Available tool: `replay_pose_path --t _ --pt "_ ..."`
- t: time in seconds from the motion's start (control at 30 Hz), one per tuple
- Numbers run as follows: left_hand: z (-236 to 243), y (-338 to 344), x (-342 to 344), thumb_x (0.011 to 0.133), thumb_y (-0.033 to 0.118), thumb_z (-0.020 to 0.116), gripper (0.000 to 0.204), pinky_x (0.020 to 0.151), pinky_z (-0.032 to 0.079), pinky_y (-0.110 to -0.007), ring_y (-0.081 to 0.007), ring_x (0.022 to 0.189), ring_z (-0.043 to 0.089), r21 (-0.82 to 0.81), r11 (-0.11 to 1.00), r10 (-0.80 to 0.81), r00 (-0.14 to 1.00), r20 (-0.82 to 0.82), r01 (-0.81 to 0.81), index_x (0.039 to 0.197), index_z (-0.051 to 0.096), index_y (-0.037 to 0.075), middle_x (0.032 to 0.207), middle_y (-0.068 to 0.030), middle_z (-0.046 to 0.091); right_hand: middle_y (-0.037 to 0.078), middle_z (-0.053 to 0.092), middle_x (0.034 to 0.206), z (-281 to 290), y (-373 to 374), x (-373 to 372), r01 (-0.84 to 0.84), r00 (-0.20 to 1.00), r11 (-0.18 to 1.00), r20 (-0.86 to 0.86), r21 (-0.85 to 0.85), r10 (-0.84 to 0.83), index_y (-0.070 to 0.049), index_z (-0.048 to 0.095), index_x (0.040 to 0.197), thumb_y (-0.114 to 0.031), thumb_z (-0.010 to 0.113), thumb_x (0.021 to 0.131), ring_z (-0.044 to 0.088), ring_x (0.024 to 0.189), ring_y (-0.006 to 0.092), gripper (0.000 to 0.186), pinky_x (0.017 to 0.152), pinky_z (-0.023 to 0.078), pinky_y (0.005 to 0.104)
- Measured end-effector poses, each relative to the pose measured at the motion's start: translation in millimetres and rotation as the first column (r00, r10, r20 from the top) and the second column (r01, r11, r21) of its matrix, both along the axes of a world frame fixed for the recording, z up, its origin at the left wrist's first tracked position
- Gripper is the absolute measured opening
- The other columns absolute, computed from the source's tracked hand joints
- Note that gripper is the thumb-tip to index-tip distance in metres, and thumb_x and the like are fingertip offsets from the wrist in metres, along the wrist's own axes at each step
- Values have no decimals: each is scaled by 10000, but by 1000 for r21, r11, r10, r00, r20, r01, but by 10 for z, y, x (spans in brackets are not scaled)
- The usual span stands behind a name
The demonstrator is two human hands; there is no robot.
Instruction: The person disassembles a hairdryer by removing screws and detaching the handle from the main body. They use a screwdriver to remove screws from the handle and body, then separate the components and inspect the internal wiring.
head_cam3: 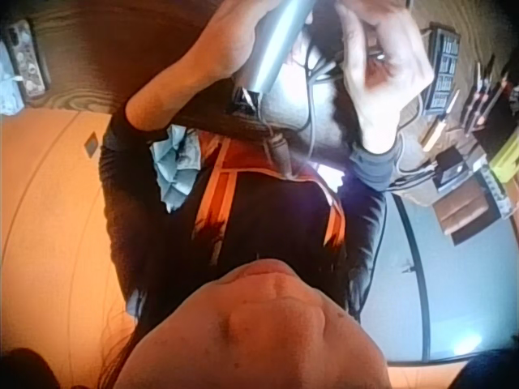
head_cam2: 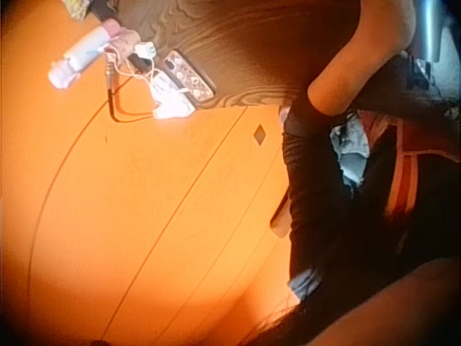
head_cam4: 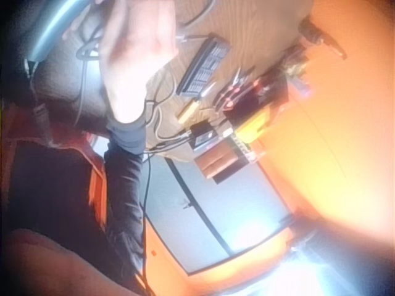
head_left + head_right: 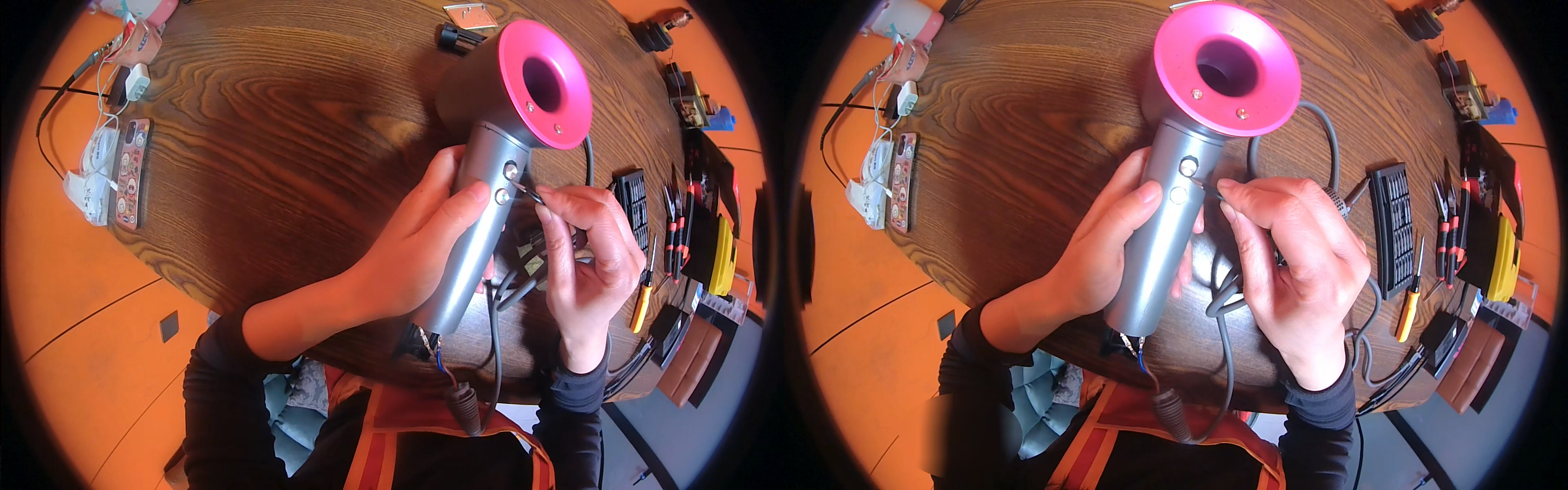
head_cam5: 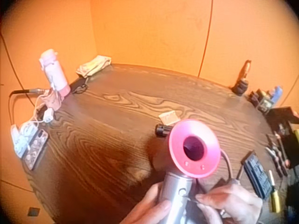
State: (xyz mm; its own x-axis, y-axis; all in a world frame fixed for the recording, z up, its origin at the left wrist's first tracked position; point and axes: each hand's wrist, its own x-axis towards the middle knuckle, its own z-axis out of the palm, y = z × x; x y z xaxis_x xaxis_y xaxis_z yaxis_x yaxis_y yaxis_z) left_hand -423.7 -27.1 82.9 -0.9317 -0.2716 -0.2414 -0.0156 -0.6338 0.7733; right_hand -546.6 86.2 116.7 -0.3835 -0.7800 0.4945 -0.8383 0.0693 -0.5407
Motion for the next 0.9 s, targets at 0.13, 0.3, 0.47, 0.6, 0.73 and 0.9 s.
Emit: replay_pose_path --t 0.13,0.3,0.47,0.6,0.73,0.9 --pt "-34 33 -16 958 300 356 399 536 504 -299 -184 625 581 -159 984 74 997 -6 -74 1262 298 48 932 -124 513 101 618 758 -14 -9 -11 -27 999 1000 -47 0 27 -3 645 835 68 682 689 621 660 207 167 573 490 273" --pt "-23 38 -5 958 298 358 389 523 497 -295 -175 600 572 -164 983 85 996 24 -80 1255 304 53 906 -119 520 65 599 760 -110 -44 -9 -35 962 996 -273 -80 12 -23 657 847 35 678 604 572 586 176 251 518 457 270" --pt "25 43 7 959 297 348 374 507 497 -297 -179 576 568 -119 985 130 990 47 -124 1227 322 38 892 -120 523 48 604 780 -205 -55 -18 -47 904 994 -428 -101 -1 -38 660 838 -32 664 620 555 581 146 218 488 412 251" --pt "44 45 3 959 293 340 366 498 499 -300 -184 574 571 -75 985 159 986 48 -155 1209 336 26 888 -121 525 46 609 785 -245 -92 -1 -55 926 989 -377 -135 0 -39 659 831 -16 692 625 560 587 147 210 499 419 252" --pt "46 42 7 957 290 343 366 497 502 -301 -187 576 576 -81 987 145 988 60 -140 1207 338 24 893 -123 529 81 618 779 -214 -78 58 -28 994 990 -105 -136 14 -7 655 838 30 703 676 585 617 165 173 552 460 256" --pt "39 56 9 953 286 350 376 501 504 -303 -187 580 579 -56 987 152 987 58 -148 1230 330 31 903 -124 532 107 632 793 -134 -17 64 -1 989 994 149 -112 18 14 658 852 40 696 726 613 697 178 134 623 483 251"
